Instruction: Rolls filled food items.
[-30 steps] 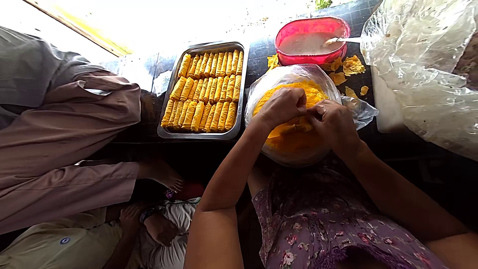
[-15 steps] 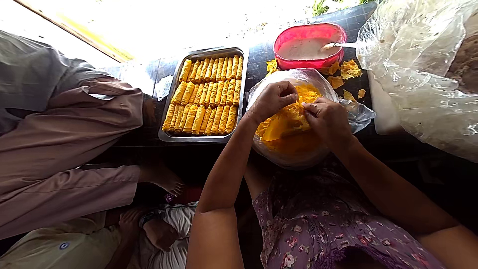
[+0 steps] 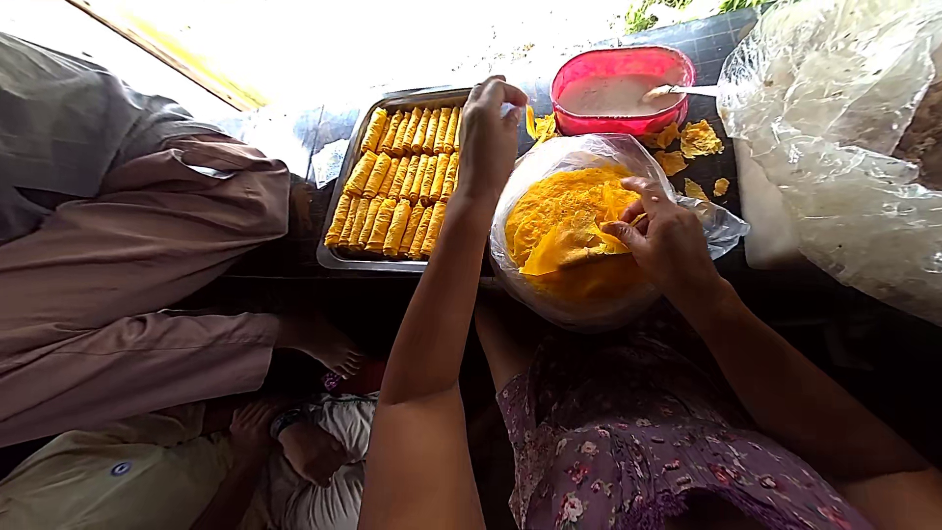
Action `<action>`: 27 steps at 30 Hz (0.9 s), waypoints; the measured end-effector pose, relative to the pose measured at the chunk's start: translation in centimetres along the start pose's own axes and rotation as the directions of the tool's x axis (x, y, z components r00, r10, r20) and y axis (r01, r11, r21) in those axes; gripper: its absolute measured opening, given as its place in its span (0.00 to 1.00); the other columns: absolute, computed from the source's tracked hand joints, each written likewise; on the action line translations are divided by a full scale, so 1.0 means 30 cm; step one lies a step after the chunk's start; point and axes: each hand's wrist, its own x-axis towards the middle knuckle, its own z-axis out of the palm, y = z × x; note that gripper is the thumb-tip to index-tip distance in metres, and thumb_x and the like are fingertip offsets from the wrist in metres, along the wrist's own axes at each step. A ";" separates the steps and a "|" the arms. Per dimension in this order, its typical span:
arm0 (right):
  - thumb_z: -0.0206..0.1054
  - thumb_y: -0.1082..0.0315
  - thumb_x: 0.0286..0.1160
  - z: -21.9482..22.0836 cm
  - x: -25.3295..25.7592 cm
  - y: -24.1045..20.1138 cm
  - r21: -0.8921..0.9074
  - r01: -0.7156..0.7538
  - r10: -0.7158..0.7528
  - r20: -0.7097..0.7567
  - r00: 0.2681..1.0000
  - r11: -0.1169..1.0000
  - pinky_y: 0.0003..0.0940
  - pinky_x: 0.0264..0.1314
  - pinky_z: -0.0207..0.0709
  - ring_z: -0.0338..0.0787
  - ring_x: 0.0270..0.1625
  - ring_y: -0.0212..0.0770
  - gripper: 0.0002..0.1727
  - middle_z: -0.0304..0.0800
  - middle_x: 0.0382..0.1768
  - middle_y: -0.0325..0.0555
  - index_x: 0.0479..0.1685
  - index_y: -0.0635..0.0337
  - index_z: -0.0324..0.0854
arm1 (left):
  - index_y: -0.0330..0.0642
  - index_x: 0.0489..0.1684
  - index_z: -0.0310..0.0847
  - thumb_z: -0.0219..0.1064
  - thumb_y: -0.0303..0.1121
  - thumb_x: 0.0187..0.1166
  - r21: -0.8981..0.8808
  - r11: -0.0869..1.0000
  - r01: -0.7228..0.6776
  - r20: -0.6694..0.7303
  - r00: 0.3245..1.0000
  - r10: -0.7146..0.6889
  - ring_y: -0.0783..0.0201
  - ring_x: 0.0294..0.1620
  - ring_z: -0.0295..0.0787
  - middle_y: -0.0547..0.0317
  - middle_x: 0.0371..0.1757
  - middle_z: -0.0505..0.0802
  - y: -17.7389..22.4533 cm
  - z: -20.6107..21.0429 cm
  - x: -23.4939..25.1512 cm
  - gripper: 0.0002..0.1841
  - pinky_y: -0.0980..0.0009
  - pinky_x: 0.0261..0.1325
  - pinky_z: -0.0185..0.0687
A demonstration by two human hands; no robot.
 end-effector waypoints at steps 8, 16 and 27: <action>0.73 0.75 0.73 0.018 -0.023 0.031 0.069 0.022 -0.017 -0.071 0.997 0.997 0.43 0.35 0.83 0.89 0.31 0.47 0.09 0.89 0.35 0.55 0.46 0.68 0.81 | 0.33 0.49 0.90 0.60 0.21 0.83 0.042 0.960 -0.276 0.087 0.958 0.272 0.49 0.59 0.91 0.43 0.52 0.94 0.079 0.046 -0.261 0.11 0.56 0.67 0.82; 0.61 0.77 0.75 0.026 -0.075 0.048 -0.034 0.311 -0.313 -0.108 0.944 0.950 0.45 0.58 0.83 0.93 0.49 0.54 0.10 0.95 0.42 0.56 0.48 0.68 0.86 | 0.34 0.47 0.91 0.62 0.22 0.83 0.027 0.942 -0.336 0.193 0.926 0.324 0.52 0.49 0.92 0.47 0.45 0.95 0.078 0.056 -0.392 0.10 0.60 0.59 0.84; 0.68 0.74 0.74 0.062 -0.043 0.023 -0.041 0.459 -0.454 0.092 0.886 0.887 0.46 0.59 0.83 0.91 0.53 0.57 0.12 0.93 0.47 0.57 0.51 0.65 0.93 | 0.34 0.45 0.93 0.79 0.28 0.69 0.166 0.923 -0.346 0.286 0.913 0.291 0.46 0.49 0.89 0.44 0.45 0.92 0.070 0.095 -0.448 0.10 0.55 0.54 0.85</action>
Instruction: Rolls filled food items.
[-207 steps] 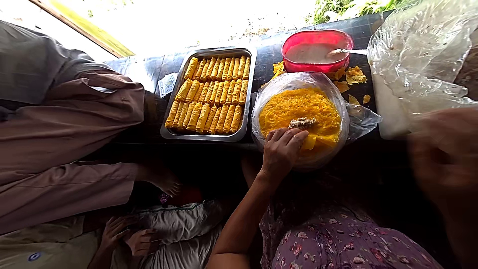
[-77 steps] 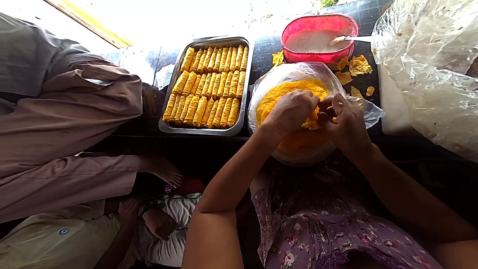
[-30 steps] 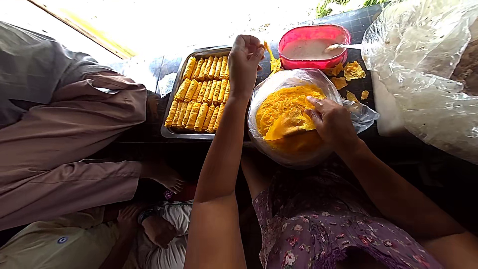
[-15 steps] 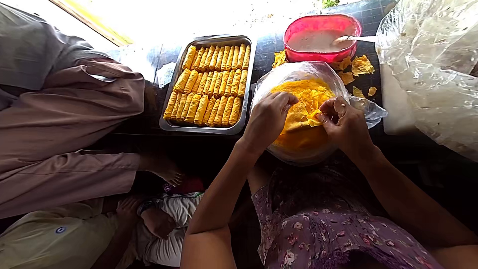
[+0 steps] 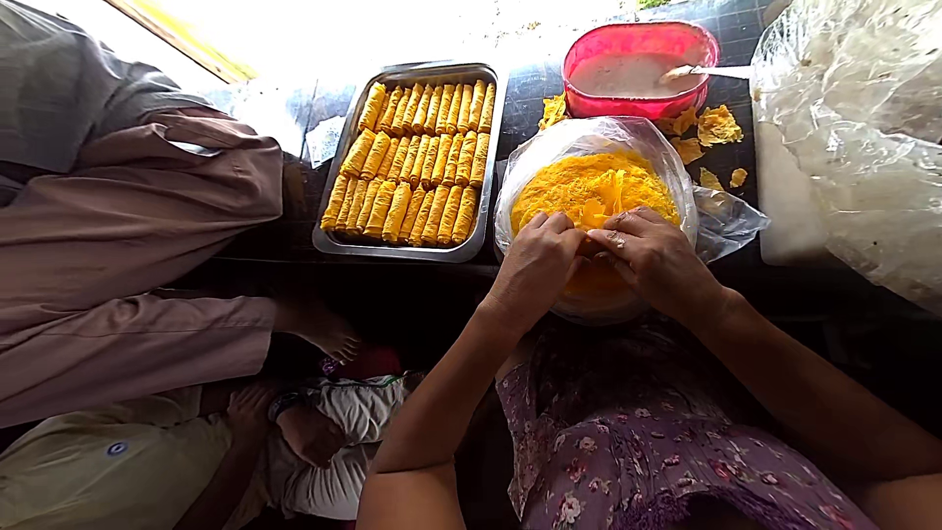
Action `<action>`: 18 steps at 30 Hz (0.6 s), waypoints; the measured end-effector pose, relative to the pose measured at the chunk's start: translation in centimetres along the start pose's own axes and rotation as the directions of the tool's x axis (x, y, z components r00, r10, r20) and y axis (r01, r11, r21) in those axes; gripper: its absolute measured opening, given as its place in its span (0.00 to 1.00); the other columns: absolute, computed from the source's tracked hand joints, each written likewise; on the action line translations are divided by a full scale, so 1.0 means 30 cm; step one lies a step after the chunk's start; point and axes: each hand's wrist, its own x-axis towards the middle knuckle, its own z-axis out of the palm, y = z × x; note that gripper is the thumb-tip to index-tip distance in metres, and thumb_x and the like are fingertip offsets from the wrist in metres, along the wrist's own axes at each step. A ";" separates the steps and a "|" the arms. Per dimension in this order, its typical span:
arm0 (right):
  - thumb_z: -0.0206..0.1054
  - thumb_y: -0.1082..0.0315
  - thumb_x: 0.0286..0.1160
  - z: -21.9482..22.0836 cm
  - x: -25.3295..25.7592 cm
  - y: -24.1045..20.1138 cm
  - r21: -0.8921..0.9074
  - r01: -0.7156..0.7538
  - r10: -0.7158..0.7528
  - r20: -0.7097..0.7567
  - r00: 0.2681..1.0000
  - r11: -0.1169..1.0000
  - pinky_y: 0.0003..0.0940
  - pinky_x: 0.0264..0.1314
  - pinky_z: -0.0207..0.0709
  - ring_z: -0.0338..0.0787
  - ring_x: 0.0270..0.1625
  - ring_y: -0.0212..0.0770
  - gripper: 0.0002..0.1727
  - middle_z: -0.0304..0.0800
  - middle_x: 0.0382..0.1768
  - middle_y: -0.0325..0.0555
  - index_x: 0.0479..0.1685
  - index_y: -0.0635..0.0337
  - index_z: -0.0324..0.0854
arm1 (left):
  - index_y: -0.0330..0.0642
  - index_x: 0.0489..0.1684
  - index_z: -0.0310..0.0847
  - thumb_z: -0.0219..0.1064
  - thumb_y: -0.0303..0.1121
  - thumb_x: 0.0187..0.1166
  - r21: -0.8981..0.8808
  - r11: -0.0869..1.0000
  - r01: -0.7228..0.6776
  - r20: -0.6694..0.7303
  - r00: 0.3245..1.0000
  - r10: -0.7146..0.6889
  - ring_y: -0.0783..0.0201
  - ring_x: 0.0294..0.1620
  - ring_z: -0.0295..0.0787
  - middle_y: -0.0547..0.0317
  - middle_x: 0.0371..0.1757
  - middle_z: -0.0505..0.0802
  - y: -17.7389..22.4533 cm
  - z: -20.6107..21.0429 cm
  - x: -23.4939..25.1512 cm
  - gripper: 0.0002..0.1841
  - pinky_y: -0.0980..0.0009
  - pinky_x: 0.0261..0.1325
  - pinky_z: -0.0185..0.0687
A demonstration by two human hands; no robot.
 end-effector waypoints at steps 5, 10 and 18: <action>0.67 0.74 0.72 0.017 -0.018 0.034 0.060 0.060 -0.058 -0.036 0.998 0.996 0.43 0.61 0.82 0.91 0.54 0.54 0.11 0.94 0.47 0.54 0.45 0.62 0.94 | 0.35 0.37 0.92 0.76 0.28 0.71 0.098 0.995 0.017 -0.077 0.997 -0.010 0.46 0.44 0.91 0.46 0.38 0.93 0.015 0.038 -0.017 0.05 0.55 0.44 0.85; 0.66 0.73 0.72 0.015 -0.017 0.053 0.109 0.105 -0.103 -0.025 0.994 0.989 0.43 0.62 0.82 0.91 0.54 0.53 0.10 0.94 0.46 0.53 0.43 0.61 0.94 | 0.35 0.33 0.91 0.75 0.26 0.71 0.132 0.991 0.032 -0.101 0.995 -0.019 0.48 0.38 0.90 0.48 0.32 0.91 0.027 0.052 -0.023 0.03 0.56 0.41 0.83; 0.60 0.52 0.83 -0.016 -0.028 0.078 0.111 0.168 -0.180 0.110 0.977 0.979 0.47 0.67 0.78 0.89 0.61 0.52 0.24 0.92 0.55 0.51 0.67 0.56 0.86 | 0.39 0.52 0.91 0.69 0.34 0.80 0.239 0.964 -0.120 -0.245 0.953 0.179 0.48 0.57 0.90 0.47 0.51 0.94 -0.090 0.052 -0.147 0.11 0.55 0.59 0.83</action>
